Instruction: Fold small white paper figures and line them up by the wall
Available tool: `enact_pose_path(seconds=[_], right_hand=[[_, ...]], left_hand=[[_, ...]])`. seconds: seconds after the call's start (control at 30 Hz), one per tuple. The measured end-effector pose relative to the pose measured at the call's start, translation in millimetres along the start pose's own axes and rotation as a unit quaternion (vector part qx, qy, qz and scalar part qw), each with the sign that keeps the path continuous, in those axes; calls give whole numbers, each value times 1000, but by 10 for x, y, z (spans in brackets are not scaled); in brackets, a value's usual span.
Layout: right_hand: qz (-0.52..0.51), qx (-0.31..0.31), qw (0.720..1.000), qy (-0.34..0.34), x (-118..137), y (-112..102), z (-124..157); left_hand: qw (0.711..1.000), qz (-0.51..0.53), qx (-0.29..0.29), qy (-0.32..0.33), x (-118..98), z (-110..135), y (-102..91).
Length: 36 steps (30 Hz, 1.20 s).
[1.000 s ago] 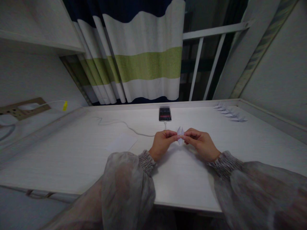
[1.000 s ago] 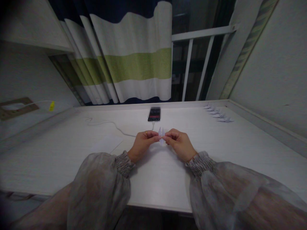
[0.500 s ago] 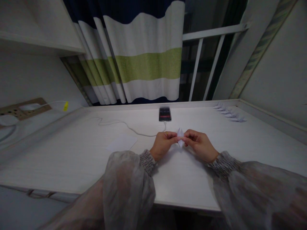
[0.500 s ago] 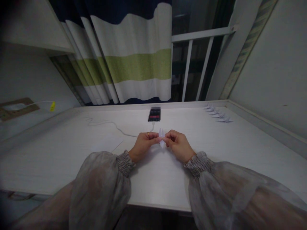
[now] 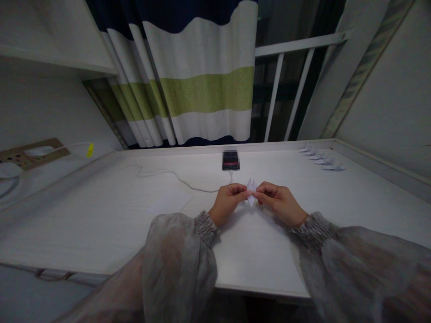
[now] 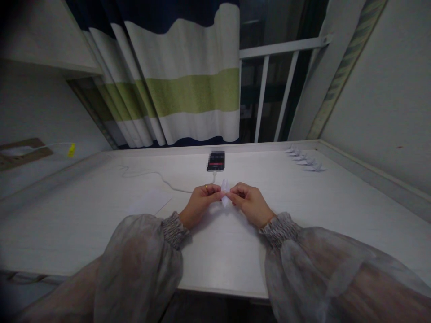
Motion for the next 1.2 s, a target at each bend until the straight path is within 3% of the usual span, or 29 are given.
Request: enact_pose_path(seconds=[0.2, 0.57, 0.73, 1.2], right_hand=[[4, -11, 1000, -15, 50, -17, 23], [-9, 5, 1000, -19, 36, 23, 12], [-60, -30, 997, -34, 60, -65, 16], [1, -95, 994, -61, 181, -117, 64]], left_hand=[[999, -9, 41, 6, -26, -11, 83], [1000, 11, -10, 12, -52, -29, 3], [1000, -3, -6, 18, -59, -24, 7], [999, -42, 0, 31, -53, -37, 6]])
Point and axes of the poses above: each hand's wrist, its own z-axis away from the middle knuckle, its own y-axis out of the palm, x = y × z, the point moved 9 cm from there along -z, towards the middle knuckle, and after that the axes turned 15 degrees about y, right-handed, at the moved point
